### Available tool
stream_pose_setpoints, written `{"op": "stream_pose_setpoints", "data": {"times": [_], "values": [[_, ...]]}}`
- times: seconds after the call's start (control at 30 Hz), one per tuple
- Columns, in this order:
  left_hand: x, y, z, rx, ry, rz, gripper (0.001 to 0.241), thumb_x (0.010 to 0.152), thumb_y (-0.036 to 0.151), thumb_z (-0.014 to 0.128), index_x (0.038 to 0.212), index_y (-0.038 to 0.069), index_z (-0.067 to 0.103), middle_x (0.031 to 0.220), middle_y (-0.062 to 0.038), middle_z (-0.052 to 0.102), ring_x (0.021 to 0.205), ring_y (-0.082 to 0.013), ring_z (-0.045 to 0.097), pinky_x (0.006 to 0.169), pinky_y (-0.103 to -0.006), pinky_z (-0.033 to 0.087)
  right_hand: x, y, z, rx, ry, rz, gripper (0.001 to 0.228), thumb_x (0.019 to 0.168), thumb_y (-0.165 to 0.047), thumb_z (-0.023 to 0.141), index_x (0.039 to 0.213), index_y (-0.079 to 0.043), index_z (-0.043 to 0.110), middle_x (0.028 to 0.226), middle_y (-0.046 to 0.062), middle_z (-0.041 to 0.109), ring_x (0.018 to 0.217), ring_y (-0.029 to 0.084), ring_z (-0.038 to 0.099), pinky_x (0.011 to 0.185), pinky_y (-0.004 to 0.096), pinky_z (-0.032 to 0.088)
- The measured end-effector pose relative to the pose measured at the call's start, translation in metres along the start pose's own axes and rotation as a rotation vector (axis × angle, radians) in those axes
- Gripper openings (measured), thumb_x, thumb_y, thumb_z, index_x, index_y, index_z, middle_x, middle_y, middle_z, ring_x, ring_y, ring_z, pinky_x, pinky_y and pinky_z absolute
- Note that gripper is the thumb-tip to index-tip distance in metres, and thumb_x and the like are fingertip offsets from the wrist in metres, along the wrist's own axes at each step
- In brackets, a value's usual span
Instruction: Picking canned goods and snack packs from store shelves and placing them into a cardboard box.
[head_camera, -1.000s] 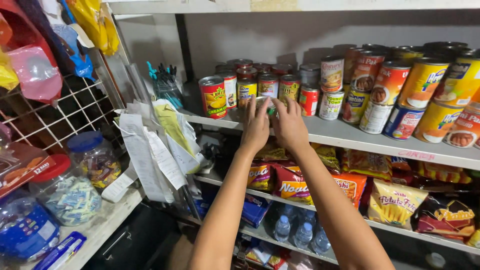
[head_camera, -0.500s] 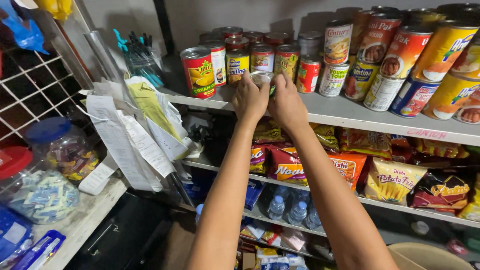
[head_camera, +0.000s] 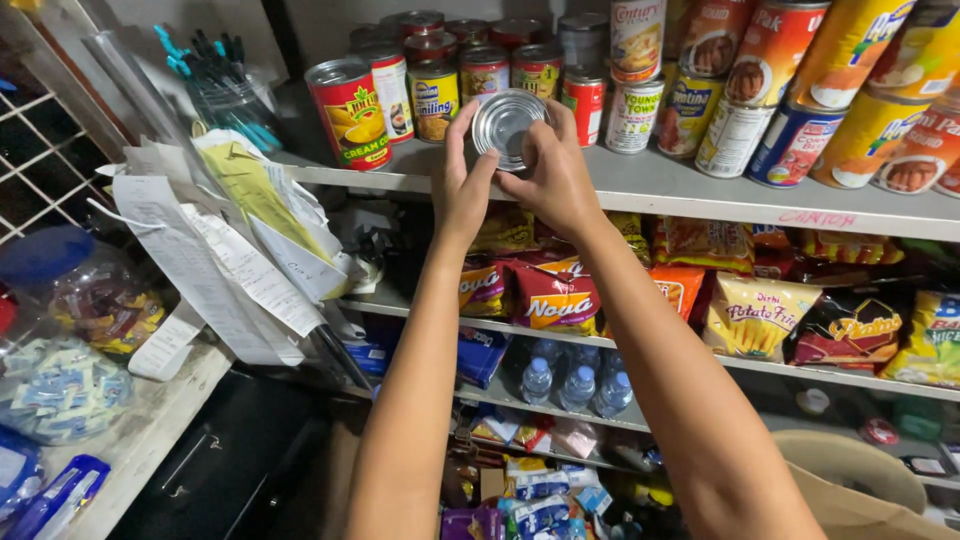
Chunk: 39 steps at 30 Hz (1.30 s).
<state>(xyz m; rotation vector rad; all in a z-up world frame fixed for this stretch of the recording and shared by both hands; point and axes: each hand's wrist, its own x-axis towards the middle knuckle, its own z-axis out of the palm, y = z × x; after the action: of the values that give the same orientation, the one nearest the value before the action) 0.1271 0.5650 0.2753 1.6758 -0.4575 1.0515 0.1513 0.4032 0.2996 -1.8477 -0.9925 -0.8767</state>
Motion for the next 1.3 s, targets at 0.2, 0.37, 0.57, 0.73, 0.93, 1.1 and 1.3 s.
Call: {"op": "stream_pose_setpoints", "data": {"times": [0.2, 0.37, 0.57, 0.73, 0.93, 1.1, 1.3], "values": [[-0.028, 0.071, 0.049, -0.446, -0.134, 0.052, 0.056, 0.114, 0.026, 0.051, 0.162, 0.002, 0.037, 0.169, -0.010, 0.039, 0.153, -0.0189, 0.037, 0.135, -0.0360, 0.026, -0.040, -0.021, -0.065, 0.013, 0.203, -0.066, 0.044, 0.083, -0.012, 0.090, 0.092, -0.002, 0.048, 0.146, 0.027, 0.042, 0.142, 0.044, 0.044, 0.116, 0.048, 0.044], [-0.063, 0.116, 0.145, -0.538, -0.217, 0.052, 0.049, 0.116, 0.022, 0.056, 0.158, 0.001, 0.039, 0.161, -0.010, 0.044, 0.149, -0.0183, 0.045, 0.130, -0.0331, 0.033, -0.104, -0.021, -0.159, -0.098, 0.348, -0.012, 0.055, 0.089, -0.012, 0.093, 0.118, -0.005, 0.048, 0.149, 0.021, 0.041, 0.145, 0.036, 0.043, 0.122, 0.042, 0.040], [-0.132, 0.150, 0.284, -0.759, -0.387, -0.105, 0.055, 0.109, 0.013, 0.059, 0.158, 0.000, 0.037, 0.156, -0.011, 0.046, 0.145, -0.0183, 0.045, 0.129, -0.0348, 0.034, -0.208, 0.006, -0.279, -0.180, 0.409, 0.168, 0.097, 0.091, -0.011, 0.095, 0.158, -0.006, 0.025, 0.159, 0.015, 0.036, 0.153, 0.028, 0.041, 0.130, 0.037, 0.037], [-0.202, 0.178, 0.390, -0.918, -0.558, -0.230, 0.066, 0.101, 0.013, 0.065, 0.159, 0.001, 0.036, 0.155, -0.011, 0.048, 0.146, -0.0210, 0.048, 0.129, -0.0367, 0.035, -0.300, 0.025, -0.378, -0.180, 0.405, 0.357, 0.109, 0.088, -0.014, 0.094, 0.166, -0.005, 0.018, 0.164, 0.016, 0.033, 0.157, 0.028, 0.037, 0.135, 0.039, 0.032], [-0.332, 0.192, 0.497, -1.036, -0.775, -0.427, 0.064, 0.098, 0.009, 0.061, 0.158, 0.001, 0.038, 0.158, -0.012, 0.048, 0.147, -0.0222, 0.047, 0.129, -0.0373, 0.035, -0.446, 0.050, -0.479, 0.058, 0.355, 0.624, 0.098, 0.092, -0.025, 0.084, 0.166, -0.004, 0.025, 0.168, 0.014, 0.037, 0.158, 0.025, 0.037, 0.133, 0.038, 0.030], [-0.496, 0.163, 0.567, -0.905, -0.915, -0.689, 0.062, 0.091, 0.007, 0.056, 0.152, 0.004, 0.045, 0.154, -0.011, 0.049, 0.145, -0.0227, 0.045, 0.124, -0.0352, 0.031, -0.583, 0.088, -0.530, 0.458, 0.241, 1.136, 0.059, 0.100, -0.026, 0.064, 0.154, -0.009, 0.043, 0.143, 0.007, 0.056, 0.130, 0.015, 0.053, 0.110, 0.032, 0.044], [-0.702, 0.106, 0.609, -0.656, -0.851, -1.005, 0.045, 0.095, 0.012, 0.067, 0.137, 0.005, 0.053, 0.136, -0.011, 0.058, 0.128, -0.0213, 0.054, 0.112, -0.0342, 0.041, -0.815, 0.173, -0.508, 0.870, 0.442, 1.478, 0.041, 0.101, -0.021, 0.058, 0.140, -0.008, 0.054, 0.124, 0.008, 0.065, 0.112, 0.018, 0.063, 0.096, 0.036, 0.053]]}}
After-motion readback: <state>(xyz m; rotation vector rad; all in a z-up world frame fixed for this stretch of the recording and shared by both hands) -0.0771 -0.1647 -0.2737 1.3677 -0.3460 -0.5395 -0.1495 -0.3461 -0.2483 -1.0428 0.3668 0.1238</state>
